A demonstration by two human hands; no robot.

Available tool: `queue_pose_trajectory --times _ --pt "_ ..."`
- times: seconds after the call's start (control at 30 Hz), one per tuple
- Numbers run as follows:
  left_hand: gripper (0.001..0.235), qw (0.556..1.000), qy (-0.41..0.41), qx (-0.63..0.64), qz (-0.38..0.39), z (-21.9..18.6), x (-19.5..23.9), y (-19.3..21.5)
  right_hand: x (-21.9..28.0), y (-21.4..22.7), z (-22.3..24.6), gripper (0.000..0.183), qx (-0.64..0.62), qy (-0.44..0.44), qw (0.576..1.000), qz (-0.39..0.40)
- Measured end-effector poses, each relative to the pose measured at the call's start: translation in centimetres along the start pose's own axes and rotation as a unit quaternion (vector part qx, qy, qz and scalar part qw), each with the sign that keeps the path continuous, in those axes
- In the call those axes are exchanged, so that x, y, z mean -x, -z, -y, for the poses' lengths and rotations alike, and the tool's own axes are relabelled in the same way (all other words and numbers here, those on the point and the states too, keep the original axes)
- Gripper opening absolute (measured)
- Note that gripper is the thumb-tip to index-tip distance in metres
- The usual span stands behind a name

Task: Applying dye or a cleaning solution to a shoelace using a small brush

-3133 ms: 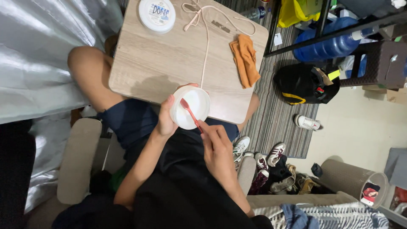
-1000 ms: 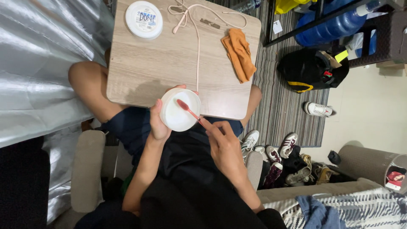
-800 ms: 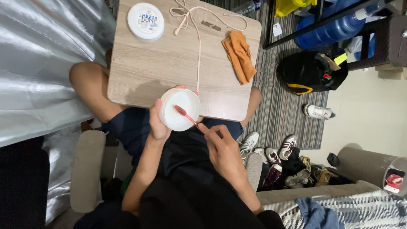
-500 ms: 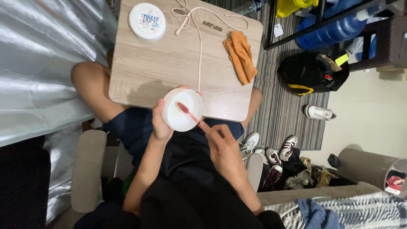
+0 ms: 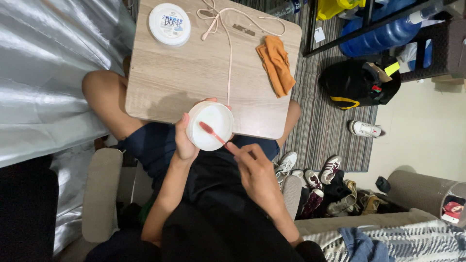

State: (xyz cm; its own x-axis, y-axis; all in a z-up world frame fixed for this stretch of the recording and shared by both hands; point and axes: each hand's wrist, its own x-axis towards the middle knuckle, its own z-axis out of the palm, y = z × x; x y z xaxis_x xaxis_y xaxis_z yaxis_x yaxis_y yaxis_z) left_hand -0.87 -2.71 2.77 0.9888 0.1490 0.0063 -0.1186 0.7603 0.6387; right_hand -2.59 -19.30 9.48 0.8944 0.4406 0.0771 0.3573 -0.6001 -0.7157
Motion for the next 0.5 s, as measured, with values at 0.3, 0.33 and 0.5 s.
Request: queue_pose_trajectory --times 0.3,0.33,0.5 --pt "0.081 1.0 0.005 -0.01 0.006 1.5 -0.7 1.8 0.1 -0.3 0.0 0.034 0.016 0.006 1.0 0.001" --pt "0.081 1.0 0.004 -0.01 0.006 1.7 -0.6 2.1 -0.2 0.1 0.4 0.034 0.016 0.006 1.0 0.001" --pt "0.081 1.0 0.012 0.002 0.01 1.0 -0.7 1.7 -0.9 0.4 -1.1 0.036 0.052 0.01 0.998 -0.034"
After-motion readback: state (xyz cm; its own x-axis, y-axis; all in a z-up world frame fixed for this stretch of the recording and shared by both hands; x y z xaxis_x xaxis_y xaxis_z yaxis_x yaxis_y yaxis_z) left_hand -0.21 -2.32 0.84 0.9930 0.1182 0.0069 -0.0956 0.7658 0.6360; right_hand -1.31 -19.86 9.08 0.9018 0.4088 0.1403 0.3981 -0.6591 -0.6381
